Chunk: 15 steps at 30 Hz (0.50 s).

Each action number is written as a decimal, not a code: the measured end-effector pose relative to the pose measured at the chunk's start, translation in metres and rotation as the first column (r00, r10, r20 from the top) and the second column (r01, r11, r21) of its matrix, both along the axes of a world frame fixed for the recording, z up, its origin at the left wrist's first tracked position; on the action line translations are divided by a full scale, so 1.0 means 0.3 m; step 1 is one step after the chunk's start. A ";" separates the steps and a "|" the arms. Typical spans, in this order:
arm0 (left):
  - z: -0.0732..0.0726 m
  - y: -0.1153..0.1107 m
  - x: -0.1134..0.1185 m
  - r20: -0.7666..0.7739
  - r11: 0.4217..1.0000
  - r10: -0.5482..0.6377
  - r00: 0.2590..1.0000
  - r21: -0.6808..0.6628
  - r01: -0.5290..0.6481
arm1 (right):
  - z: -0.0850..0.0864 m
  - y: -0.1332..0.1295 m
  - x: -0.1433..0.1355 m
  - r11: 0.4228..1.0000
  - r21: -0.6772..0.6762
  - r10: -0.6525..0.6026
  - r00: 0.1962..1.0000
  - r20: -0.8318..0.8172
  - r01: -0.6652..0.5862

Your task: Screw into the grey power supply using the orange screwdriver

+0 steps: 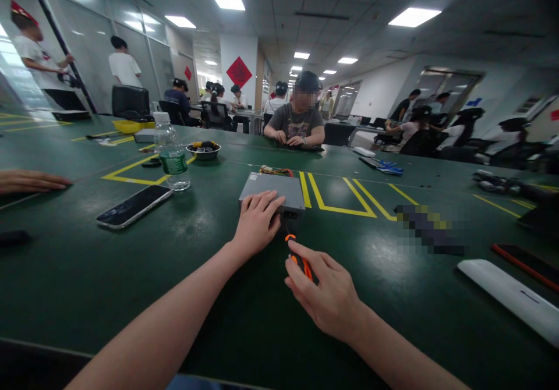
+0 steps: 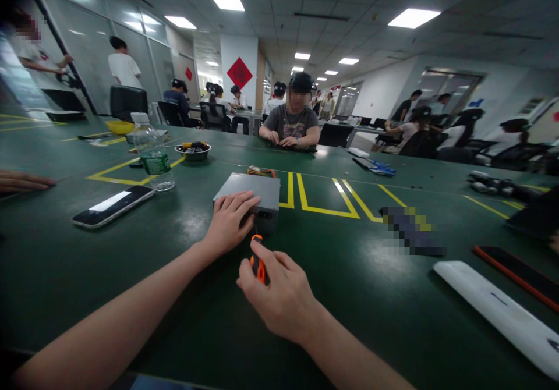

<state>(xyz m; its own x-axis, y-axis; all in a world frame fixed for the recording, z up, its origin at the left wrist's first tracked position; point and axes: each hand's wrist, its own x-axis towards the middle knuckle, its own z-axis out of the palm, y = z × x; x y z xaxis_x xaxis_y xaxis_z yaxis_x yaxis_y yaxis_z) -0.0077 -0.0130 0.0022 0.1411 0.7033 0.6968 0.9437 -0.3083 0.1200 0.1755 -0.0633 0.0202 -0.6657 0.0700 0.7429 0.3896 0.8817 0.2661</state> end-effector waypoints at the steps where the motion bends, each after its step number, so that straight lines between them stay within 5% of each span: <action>1: 0.001 0.000 0.001 0.002 1.000 0.000 1.000 0.000 0.000 | 0.002 -0.002 0.002 1.000 -0.002 -0.024 1.000 0.009 0.024; 15: -0.002 0.003 0.002 -0.005 1.000 0.008 1.000 -0.002 -0.008 | -0.009 -0.006 0.001 0.970 0.183 -0.170 0.985 0.038 0.161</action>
